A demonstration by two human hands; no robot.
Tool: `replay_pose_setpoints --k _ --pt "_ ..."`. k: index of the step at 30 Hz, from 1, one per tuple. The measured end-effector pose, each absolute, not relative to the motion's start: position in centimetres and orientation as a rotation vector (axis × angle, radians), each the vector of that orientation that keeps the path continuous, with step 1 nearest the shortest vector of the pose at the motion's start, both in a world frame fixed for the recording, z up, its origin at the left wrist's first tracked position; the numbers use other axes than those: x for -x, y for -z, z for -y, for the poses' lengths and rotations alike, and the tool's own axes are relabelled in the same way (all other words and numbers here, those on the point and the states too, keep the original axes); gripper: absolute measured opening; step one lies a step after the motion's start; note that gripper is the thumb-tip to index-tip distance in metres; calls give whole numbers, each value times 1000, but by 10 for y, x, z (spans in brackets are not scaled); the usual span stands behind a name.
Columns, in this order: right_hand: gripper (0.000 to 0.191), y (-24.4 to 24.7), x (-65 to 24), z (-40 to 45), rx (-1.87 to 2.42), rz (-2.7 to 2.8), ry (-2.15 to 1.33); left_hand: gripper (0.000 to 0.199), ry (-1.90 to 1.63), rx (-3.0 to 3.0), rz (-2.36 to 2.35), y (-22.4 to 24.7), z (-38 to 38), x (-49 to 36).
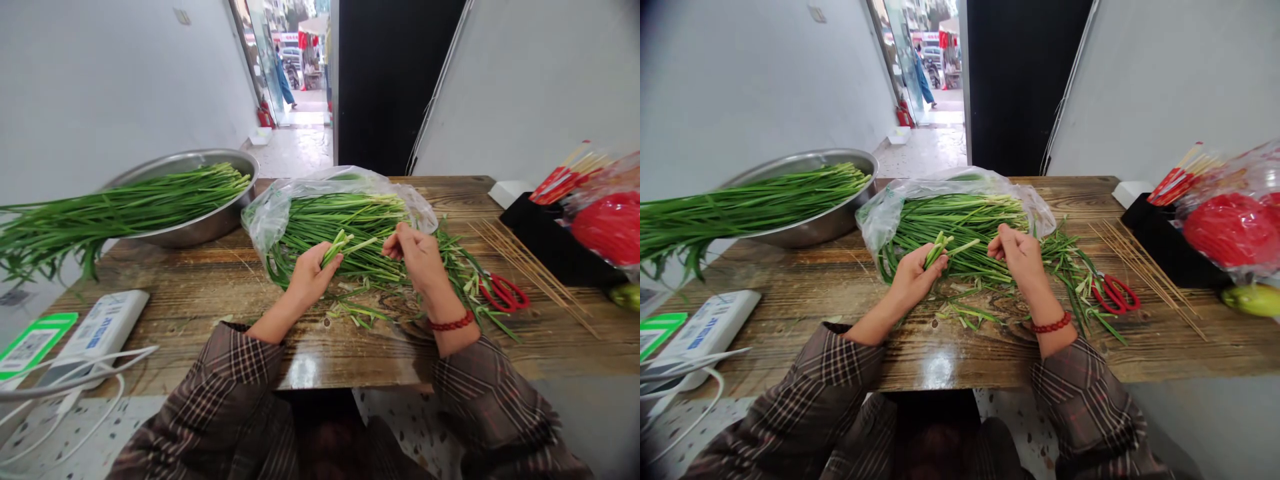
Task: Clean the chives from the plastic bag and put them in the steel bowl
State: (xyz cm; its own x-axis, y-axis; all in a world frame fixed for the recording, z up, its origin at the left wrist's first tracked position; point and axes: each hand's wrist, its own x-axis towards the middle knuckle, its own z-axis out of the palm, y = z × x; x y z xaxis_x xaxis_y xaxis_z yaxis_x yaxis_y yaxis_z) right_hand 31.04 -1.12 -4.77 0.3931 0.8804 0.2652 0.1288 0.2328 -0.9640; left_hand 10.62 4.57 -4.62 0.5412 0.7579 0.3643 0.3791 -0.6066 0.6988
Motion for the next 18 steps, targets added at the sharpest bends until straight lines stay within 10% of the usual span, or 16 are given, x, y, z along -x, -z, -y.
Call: replay_pose_setpoints --k 18 --pt "18 46 -298 17 1167 1560 -739 29 -1020 -2426 -725 52 -49 -107"
